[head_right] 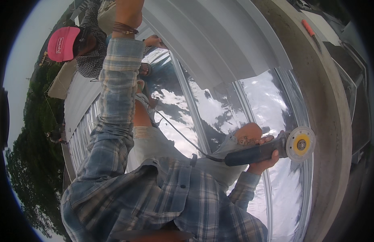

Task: The person measures and marks a white corrugated roof panel with a tape measure and marker, then uses an angle grinder to cut the panel along the marked line. The person positions the cut panel onto the roof structure and secures it in place.

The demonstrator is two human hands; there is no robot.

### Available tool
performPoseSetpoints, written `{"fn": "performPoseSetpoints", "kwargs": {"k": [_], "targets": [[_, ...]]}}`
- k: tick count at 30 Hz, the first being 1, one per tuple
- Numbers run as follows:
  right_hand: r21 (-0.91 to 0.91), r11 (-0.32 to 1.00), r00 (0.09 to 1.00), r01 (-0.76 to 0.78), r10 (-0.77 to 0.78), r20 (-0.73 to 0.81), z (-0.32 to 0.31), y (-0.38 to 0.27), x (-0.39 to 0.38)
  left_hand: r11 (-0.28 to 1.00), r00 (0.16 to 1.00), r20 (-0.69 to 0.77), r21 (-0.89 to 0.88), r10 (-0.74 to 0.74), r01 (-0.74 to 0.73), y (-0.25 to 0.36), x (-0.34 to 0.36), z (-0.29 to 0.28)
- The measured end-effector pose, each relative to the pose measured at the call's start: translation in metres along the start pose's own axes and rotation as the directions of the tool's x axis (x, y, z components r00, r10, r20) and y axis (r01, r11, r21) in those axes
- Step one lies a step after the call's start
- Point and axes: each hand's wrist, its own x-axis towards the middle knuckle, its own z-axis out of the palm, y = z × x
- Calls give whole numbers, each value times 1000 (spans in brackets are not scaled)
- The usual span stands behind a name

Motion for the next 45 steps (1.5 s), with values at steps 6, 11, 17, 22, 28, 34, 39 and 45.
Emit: {"fn": "performPoseSetpoints", "kwargs": {"k": [6, 11, 17, 22, 28, 34, 39, 45], "targets": [[60, 991, 993, -121, 121, -2, -15, -4, -10, 785, 652, -537, -30, -535, 619, -62, -123, -49], [88, 981, 984, -175, 176, -6, 5, -7, -12, 491, 370, -458, -178, -808, 853, -145, -277, -62], [51, 962, 961, -268, 263, 82, 17, 1, -12, 115, 140, -505, 81, -852, 990, -198, -391, -55], [45, 955, 956, -292, 292, 1, 14, 8, -12, -148, -51, -339, 264, -939, 953, -192, -448, -56], [-75, 956, 950, -284, 270, -156, 16, 19, -12, -346, -251, -296, 336, -922, 876, -176, -473, -42], [-9, 893, 890, -450, 447, -84, 9, 26, -12, -188, -168, -94, 287, -981, 939, -193, -488, -41], [21, 885, 882, -465, 465, -77, -1, 30, -8, -74, -116, 93, 365, -989, 928, -203, -496, -33], [-26, 888, 885, -458, 454, -102, 1, 29, -10, -52, -148, 286, 317, -947, 947, -192, -495, -7]]}}
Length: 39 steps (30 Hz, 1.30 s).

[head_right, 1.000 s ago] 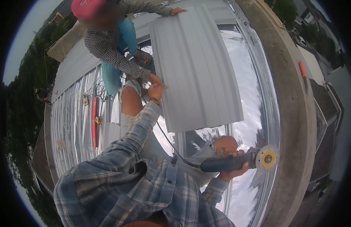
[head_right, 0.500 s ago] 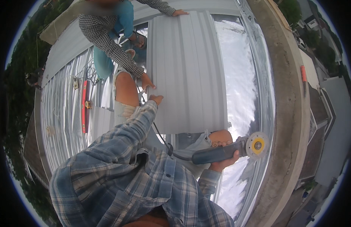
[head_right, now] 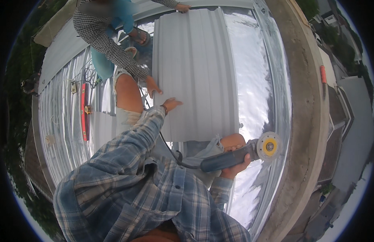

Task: The person measures and marks a white corrugated roof panel with a tape measure and marker, then uses an angle grinder to cut the panel along the marked line. The person positions the cut panel onto the roof structure and secures it in place.

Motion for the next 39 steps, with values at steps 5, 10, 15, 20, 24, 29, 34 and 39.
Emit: {"fn": "performPoseSetpoints", "kwargs": {"k": [5, 10, 15, 20, 24, 29, 34, 39], "targets": [[-18, 999, 999, -43, 44, 19, -10, 6, 3, 898, 995, 7, 430, 95, -89, 0, -2, 15], [-265, 963, 988, -55, 13, -156, -1, 10, 13, 718, 979, 55, 671, 198, -183, 49, -13, 34], [-257, 959, 993, -122, 119, -26, 36, 25, 46, 662, 956, 47, 712, 290, -235, 66, -4, 49], [-264, 962, 983, 65, -108, -150, 94, 83, 88, 751, 854, -223, 609, 471, -255, 78, 48, 23], [-373, 927, 972, 48, -130, -198, 111, 114, 128, 848, 761, -422, 432, 492, -308, 101, 80, -33], [-600, 800, 999, -11, -10, -33, 137, 132, 202, 941, 742, -613, 333, 270, -67, 105, 108, -62], [-939, 263, 971, 223, 22, 237, 193, 159, 329, 881, 736, -583, 472, 344, -38, 82, 123, -43], [-949, -13, 945, 314, 101, 311, 269, 207, 442, 852, 782, -494, 516, 380, -88, 73, 106, -39]]}}
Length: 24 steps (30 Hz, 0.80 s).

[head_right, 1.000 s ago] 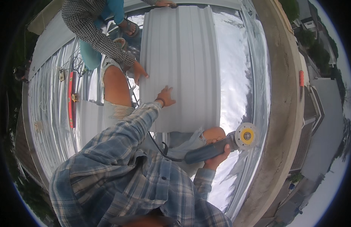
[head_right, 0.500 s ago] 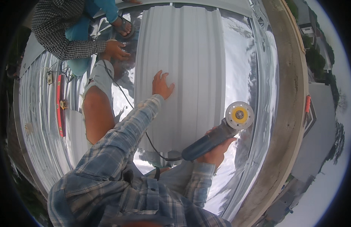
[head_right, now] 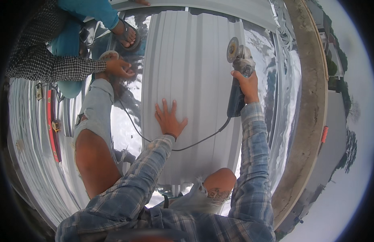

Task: The person measures and marks a white corrugated roof panel with a tape measure and marker, then uses an angle grinder to cut the panel along the marked line. The person positions the cut panel onto the roof structure and secures it in place.

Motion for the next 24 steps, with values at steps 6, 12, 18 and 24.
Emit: {"fn": "performPoseSetpoints", "kwargs": {"k": [6, 12, 18, 24], "targets": [[-77, 997, 998, 23, -27, -52, 32, -26, 79, 998, 996, 71, 16, 60, -61, -17, -31, 18], [-19, 997, 997, 73, -74, -32, 52, 19, 129, 998, 995, 75, -13, 59, -58, -16, -22, 26], [-74, 989, 992, 125, -127, -19, 65, 42, 170, 996, 997, -47, -51, 66, -68, -9, 12, 45], [-18, 999, 999, 30, -29, 42, 66, 19, 198, 999, 989, -137, 23, 52, -50, 22, 92, 19]]}}
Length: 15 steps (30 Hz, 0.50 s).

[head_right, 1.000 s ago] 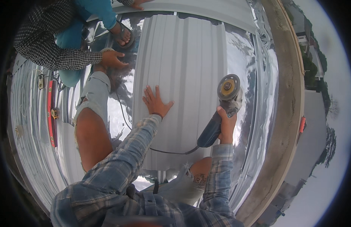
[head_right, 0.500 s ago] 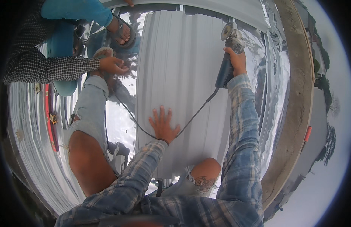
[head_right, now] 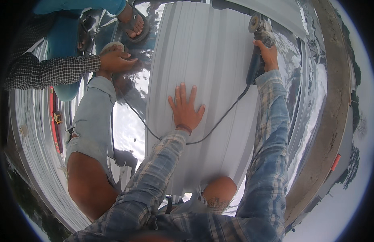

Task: The person measures and marks a white corrugated roof panel with a tape measure and marker, then uses an angle grinder to cut the panel along the marked line. The person positions the cut panel onto the roof structure and secures it in place.

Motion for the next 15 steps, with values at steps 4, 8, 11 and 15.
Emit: {"fn": "performPoseSetpoints", "kwargs": {"k": [4, 8, 11, 15], "targets": [[139, 990, 999, -4, -2, 44, 11, 10, 17, 1000, 1000, -20, 20, -2, 2, -1, 3, 1], [220, 975, 994, -46, 22, 110, 21, 8, 8, 999, 999, -49, 33, -5, 7, -4, 5, -1], [306, 949, 994, -75, 46, 100, 20, 9, -11, 1000, 996, -84, -10, -8, 7, -2, -1, 1], [333, 936, 993, -112, 98, 59, 0, 24, -38, 994, 992, -115, -101, -51, 40, 1, -2, 5]]}}
